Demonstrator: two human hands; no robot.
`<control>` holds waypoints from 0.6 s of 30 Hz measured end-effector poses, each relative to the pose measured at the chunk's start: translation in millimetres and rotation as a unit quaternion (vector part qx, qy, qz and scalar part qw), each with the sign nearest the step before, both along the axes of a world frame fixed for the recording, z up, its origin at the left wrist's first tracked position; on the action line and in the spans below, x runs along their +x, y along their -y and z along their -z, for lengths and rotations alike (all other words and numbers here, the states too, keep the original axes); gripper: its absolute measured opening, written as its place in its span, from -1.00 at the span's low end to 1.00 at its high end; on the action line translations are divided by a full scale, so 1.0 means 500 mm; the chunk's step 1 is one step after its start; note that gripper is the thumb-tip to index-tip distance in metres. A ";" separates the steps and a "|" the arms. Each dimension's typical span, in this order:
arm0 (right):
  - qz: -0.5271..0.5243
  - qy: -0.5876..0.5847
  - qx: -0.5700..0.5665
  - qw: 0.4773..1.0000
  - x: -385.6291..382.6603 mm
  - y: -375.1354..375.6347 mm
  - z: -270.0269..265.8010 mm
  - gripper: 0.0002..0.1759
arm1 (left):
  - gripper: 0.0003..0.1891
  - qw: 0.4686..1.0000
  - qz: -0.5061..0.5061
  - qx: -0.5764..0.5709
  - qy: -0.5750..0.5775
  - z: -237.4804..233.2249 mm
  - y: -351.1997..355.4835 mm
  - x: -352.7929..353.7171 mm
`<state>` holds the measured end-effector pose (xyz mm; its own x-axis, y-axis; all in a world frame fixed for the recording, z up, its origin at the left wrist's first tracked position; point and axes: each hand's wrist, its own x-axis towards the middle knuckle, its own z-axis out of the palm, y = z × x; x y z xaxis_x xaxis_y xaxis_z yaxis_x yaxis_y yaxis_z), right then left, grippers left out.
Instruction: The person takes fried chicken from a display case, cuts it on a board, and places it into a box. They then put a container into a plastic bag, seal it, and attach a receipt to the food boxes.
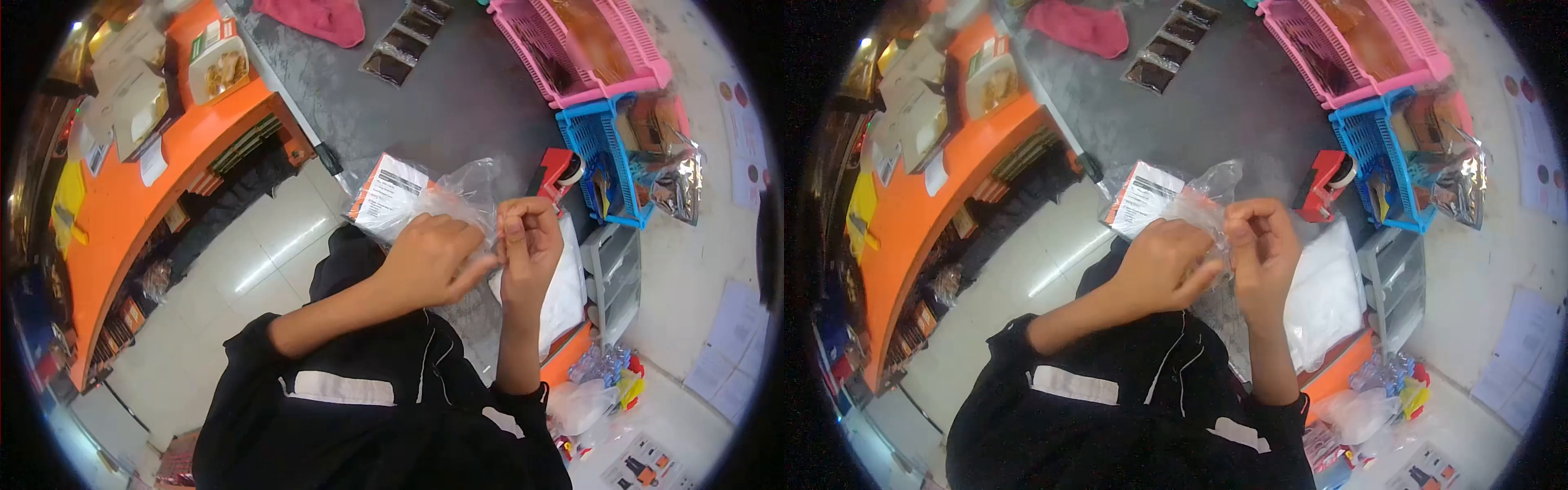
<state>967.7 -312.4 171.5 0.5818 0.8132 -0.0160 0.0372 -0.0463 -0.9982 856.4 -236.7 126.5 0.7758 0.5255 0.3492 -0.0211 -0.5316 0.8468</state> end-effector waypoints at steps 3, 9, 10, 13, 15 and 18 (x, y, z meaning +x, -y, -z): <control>0.032 -0.006 0.026 0.999 -0.024 -0.004 -0.007 -0.87 | -0.85 0.992 -0.015 0.055 -0.116 0.005 -0.002 0.012; 0.211 0.047 -0.014 0.976 -0.013 0.113 0.182 -0.62 | -0.87 0.984 0.059 -0.151 0.076 0.036 -0.059 -0.003; 0.158 0.099 -0.031 0.982 -0.023 0.126 0.229 -0.45 | -0.88 0.990 0.069 -0.115 0.048 0.049 -0.072 -0.010; 0.069 0.248 0.012 0.966 -0.068 0.077 0.239 -0.04 | -0.85 0.906 0.267 0.184 -0.273 0.114 -0.125 -0.067; 0.002 0.303 -0.064 0.951 -0.046 0.064 0.283 -0.06 | -0.82 0.960 0.103 0.251 0.075 0.209 -0.135 -0.110; 0.095 0.315 0.002 0.944 -0.055 0.054 0.275 -0.21 | -0.74 0.939 -0.191 -0.267 0.098 0.338 -0.128 -0.176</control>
